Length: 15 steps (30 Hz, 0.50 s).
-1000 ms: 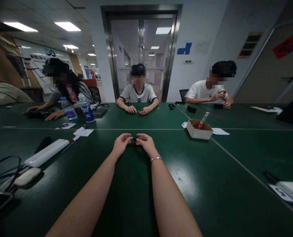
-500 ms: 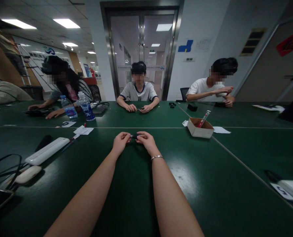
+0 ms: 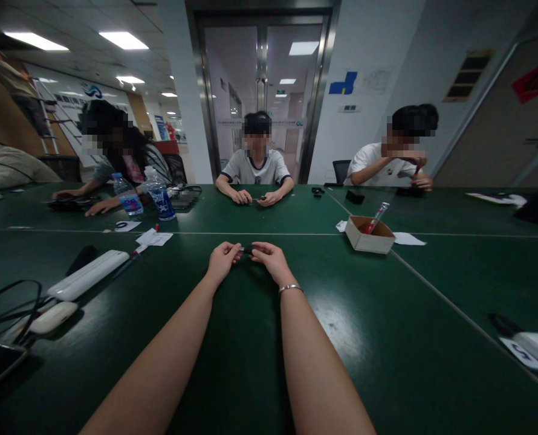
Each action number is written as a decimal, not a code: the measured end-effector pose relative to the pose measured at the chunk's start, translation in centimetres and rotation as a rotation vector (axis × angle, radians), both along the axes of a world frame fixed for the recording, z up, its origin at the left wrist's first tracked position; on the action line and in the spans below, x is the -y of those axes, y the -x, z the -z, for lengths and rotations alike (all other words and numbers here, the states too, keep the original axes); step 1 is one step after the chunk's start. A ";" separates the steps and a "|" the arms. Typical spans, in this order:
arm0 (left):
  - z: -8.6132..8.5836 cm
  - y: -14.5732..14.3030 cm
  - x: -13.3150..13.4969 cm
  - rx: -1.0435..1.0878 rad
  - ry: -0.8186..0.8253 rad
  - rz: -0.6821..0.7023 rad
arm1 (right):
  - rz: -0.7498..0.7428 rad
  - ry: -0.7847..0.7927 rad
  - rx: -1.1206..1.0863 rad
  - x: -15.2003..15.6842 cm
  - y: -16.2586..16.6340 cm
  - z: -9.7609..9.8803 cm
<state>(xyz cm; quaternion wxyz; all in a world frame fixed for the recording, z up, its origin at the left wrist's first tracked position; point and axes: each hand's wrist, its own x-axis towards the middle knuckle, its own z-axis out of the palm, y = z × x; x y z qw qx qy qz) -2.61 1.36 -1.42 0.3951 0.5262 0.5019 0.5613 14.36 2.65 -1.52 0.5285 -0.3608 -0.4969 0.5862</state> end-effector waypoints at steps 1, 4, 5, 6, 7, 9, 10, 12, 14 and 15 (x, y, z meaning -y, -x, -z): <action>0.0 0.0 0.0 0.002 -0.001 -0.002 | -0.001 -0.001 0.000 0.0 0.0 0.0; -0.1 -0.1 0.0 -0.004 0.001 -0.010 | -0.009 -0.007 -0.009 0.1 0.0 -0.1; -0.2 -0.1 0.0 -0.006 0.005 -0.016 | -0.012 -0.008 -0.015 0.1 0.0 -0.1; -0.3 -0.1 0.0 -0.008 0.010 -0.019 | -0.012 -0.008 -0.021 0.2 0.0 -0.2; -0.3 -0.1 0.0 -0.008 0.013 -0.021 | -0.014 -0.007 -0.025 0.2 -0.1 -0.2; -0.3 -0.1 0.0 -0.008 0.017 -0.017 | -0.017 -0.002 -0.030 0.2 -0.1 -0.2; -0.3 -0.1 0.0 -0.010 0.021 -0.016 | -0.019 -0.001 -0.029 0.2 -0.1 -0.2; -0.2 0.0 -0.1 -0.020 0.028 -0.017 | -0.020 0.000 -0.023 0.2 -0.1 -0.3; -0.1 0.1 -0.2 -0.034 0.030 -0.019 | -0.016 -0.005 -0.012 0.2 -0.1 -0.3; -0.1 0.2 -0.2 -0.042 0.029 -0.016 | -0.014 -0.008 -0.006 0.2 -0.1 -0.2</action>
